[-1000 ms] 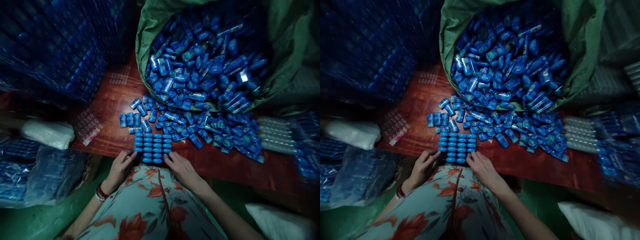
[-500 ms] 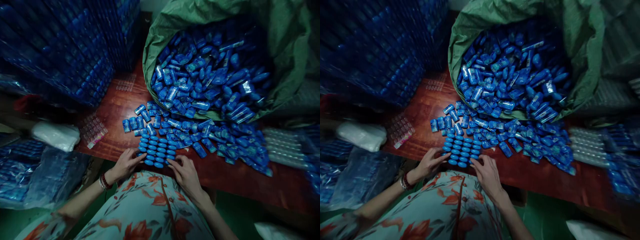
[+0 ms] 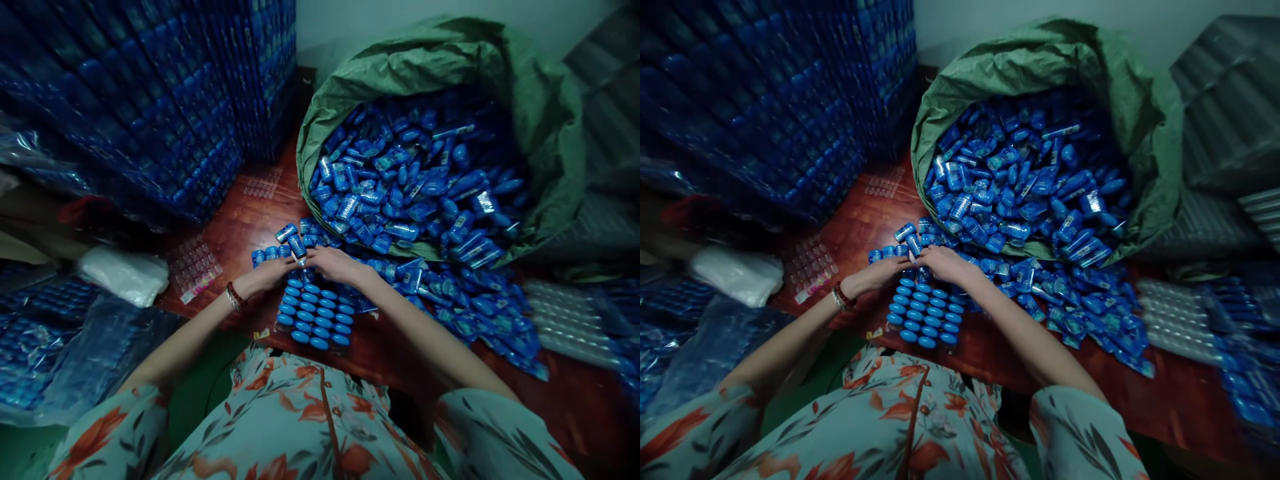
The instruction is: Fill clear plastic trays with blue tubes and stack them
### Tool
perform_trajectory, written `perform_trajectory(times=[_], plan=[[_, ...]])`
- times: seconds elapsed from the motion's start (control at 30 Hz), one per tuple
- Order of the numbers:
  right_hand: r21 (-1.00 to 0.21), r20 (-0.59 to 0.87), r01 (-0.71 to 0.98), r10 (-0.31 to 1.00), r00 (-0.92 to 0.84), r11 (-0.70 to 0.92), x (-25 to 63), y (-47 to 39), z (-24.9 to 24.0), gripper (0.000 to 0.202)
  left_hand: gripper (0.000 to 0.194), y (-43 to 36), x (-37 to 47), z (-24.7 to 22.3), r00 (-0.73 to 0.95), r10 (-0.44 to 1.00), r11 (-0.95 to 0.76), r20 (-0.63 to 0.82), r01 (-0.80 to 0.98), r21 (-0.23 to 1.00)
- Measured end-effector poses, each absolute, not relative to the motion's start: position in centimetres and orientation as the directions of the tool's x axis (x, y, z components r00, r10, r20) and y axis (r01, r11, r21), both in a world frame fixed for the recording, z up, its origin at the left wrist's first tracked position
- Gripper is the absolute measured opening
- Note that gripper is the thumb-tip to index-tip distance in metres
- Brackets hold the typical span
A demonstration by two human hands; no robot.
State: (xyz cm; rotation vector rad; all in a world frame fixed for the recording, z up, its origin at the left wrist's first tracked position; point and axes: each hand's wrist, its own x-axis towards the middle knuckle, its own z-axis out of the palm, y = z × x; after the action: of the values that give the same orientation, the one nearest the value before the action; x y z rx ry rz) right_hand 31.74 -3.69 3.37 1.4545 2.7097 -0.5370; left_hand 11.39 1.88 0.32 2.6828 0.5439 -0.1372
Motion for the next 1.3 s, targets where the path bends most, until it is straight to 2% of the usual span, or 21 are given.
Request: perform_trajectory(times=[0.13, 0.23, 0.33, 0.47, 0.53, 0.57, 0.63, 0.7, 0.73, 0.8, 0.87, 0.93, 1.03, 1.17, 1.3], plan=[[-0.173, -0.211, 0.754, 0.724, -0.657, 0.634, 31.1, -3.2, 2.5, 0.042, 0.055, 2.0, 11.4, 0.1, 0.890, 0.370, -0.844, -0.266, 0.441, 0.305], [-0.085, -0.174, 0.695, 0.676, -0.716, 0.714, 31.1, -3.6, 2.1, 0.042, 0.055, 1.8, 10.0, 0.0, 0.892, 0.381, -0.838, -0.245, 0.444, 0.317], [-0.017, -0.132, 0.593, 0.586, -0.799, 0.805, 31.2, -3.8, 1.5, 0.032, 0.055, 1.5, 8.4, -0.3, 0.899, 0.376, -0.840, -0.226, 0.434, 0.326], [-0.015, -0.119, 0.477, 0.472, -0.873, 0.879, 30.9, -2.9, 0.4, 0.030, 0.043, 1.3, 7.8, -0.8, 0.885, 0.388, -0.846, -0.259, 0.453, 0.282], [-0.073, -0.101, 0.493, 0.485, -0.869, 0.867, 30.9, -2.3, 0.4, 0.030, 0.035, 1.3, 7.9, -0.7, 0.871, 0.416, -0.830, -0.260, 0.481, 0.282], [-0.122, -0.066, 0.533, 0.529, -0.846, 0.837, 30.9, -2.2, 0.7, 0.029, 0.031, 1.3, 7.9, -0.5, 0.867, 0.437, -0.815, -0.238, 0.494, 0.303], [-0.281, 0.072, 0.662, 0.703, -0.708, 0.695, 31.4, -2.9, 1.6, 0.026, 0.026, 0.9, 7.2, -0.1, 0.845, 0.518, -0.754, -0.133, 0.524, 0.396], [-0.523, 0.226, 0.724, 0.892, -0.391, 0.450, 32.4, -5.5, 3.0, 0.025, 0.022, -0.1, 5.6, 0.4, 0.770, 0.637, -0.655, 0.020, 0.528, 0.541], [-0.647, 0.267, 0.696, 0.947, -0.177, 0.313, 33.0, -7.6, 3.7, 0.025, 0.020, -1.1, 4.5, 0.7, 0.705, 0.704, -0.594, 0.085, 0.518, 0.615], [-0.838, 0.225, 0.538, 0.955, 0.192, 0.089, 34.4, -12.8, 4.9, 0.028, 0.015, -3.6, 2.3, 1.0, 0.559, 0.814, -0.479, 0.161, 0.487, 0.731], [-0.938, 0.109, 0.346, 0.926, 0.362, -0.025, 35.4, -18.5, 5.7, 0.025, 0.014, -6.8, 0.6, 1.1, 0.469, 0.866, -0.412, 0.176, 0.467, 0.782], [-0.955, 0.011, 0.274, 0.911, 0.411, -0.113, 35.6, -23.5, 5.7, 0.018, 0.013, -10.1, -0.1, 0.9, 0.471, 0.864, -0.404, 0.176, 0.443, 0.801], [-0.917, -0.084, 0.316, 0.892, 0.444, -0.244, 33.8, -27.9, 4.2, 0.019, 0.015, -13.5, 0.8, -0.1, 0.535, 0.819, -0.469, 0.209, 0.412, 0.782], [-0.843, 0.070, 0.502, 0.884, 0.462, -0.195, 29.9, -28.9, 0.6, 0.016, 0.028, -14.1, 2.6, -1.7, 0.667, 0.695, -0.642, 0.270, 0.405, 0.651], [-0.705, 0.235, 0.709, 0.945, 0.229, 0.003, 28.6, -28.7, -1.7, 0.029, 0.028, -12.5, 3.1, -1.2, 0.826, 0.475, -0.847, 0.305, 0.334, 0.414]])
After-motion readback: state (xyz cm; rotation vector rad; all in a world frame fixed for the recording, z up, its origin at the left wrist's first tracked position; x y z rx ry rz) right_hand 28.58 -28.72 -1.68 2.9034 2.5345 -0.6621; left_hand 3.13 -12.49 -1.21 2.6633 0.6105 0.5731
